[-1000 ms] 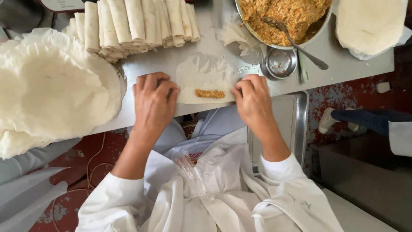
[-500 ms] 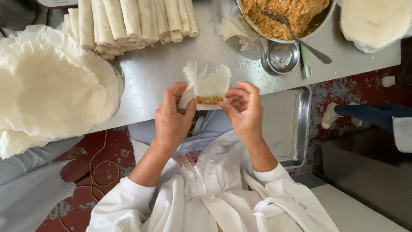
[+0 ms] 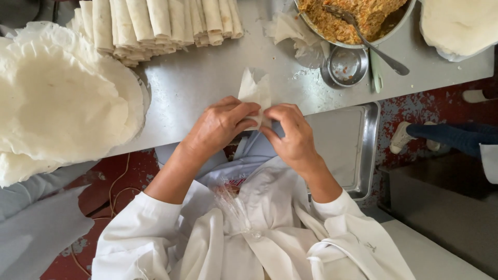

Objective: A worker is manually peeling spring roll wrappers, adding filling, and rolling them into finished spring rolls on a stainless steel production table.

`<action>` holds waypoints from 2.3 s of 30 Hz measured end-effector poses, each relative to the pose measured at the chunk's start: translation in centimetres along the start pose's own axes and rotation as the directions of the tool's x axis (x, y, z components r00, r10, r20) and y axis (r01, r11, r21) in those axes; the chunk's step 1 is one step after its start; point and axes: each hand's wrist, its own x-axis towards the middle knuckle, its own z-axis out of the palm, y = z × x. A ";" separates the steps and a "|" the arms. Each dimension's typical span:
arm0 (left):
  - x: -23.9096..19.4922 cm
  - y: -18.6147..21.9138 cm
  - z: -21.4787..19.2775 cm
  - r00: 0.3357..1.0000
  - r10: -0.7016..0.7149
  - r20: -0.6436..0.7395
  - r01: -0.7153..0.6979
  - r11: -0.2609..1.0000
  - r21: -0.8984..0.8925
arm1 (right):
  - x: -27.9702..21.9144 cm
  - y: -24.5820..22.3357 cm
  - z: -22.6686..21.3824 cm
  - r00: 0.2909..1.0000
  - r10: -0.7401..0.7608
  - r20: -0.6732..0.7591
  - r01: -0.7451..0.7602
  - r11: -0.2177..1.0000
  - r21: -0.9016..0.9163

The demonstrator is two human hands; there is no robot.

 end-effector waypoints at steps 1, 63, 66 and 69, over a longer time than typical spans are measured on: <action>0.0 -0.2 0.1 1.000 0.001 0.011 -0.001 1.000 -0.013 | 0.2 -0.6 -0.4 0.996 -0.083 0.021 0.083 0.996 -0.028; -1.8 -0.5 -3.1 0.993 0.075 -0.089 -0.054 0.973 0.223 | 4.7 -0.7 0.6 0.981 -0.051 0.189 0.027 0.992 0.126; -2.9 -0.1 -7.3 0.982 0.129 -0.141 -0.075 0.939 0.335 | 4.3 -1.7 1.1 0.974 0.036 0.222 -0.094 0.961 0.259; -3.2 -3.0 -11.4 0.933 0.161 -0.323 -0.018 0.915 0.404 | 3.9 -1.5 2.6 0.996 -0.013 0.088 -0.008 0.972 0.235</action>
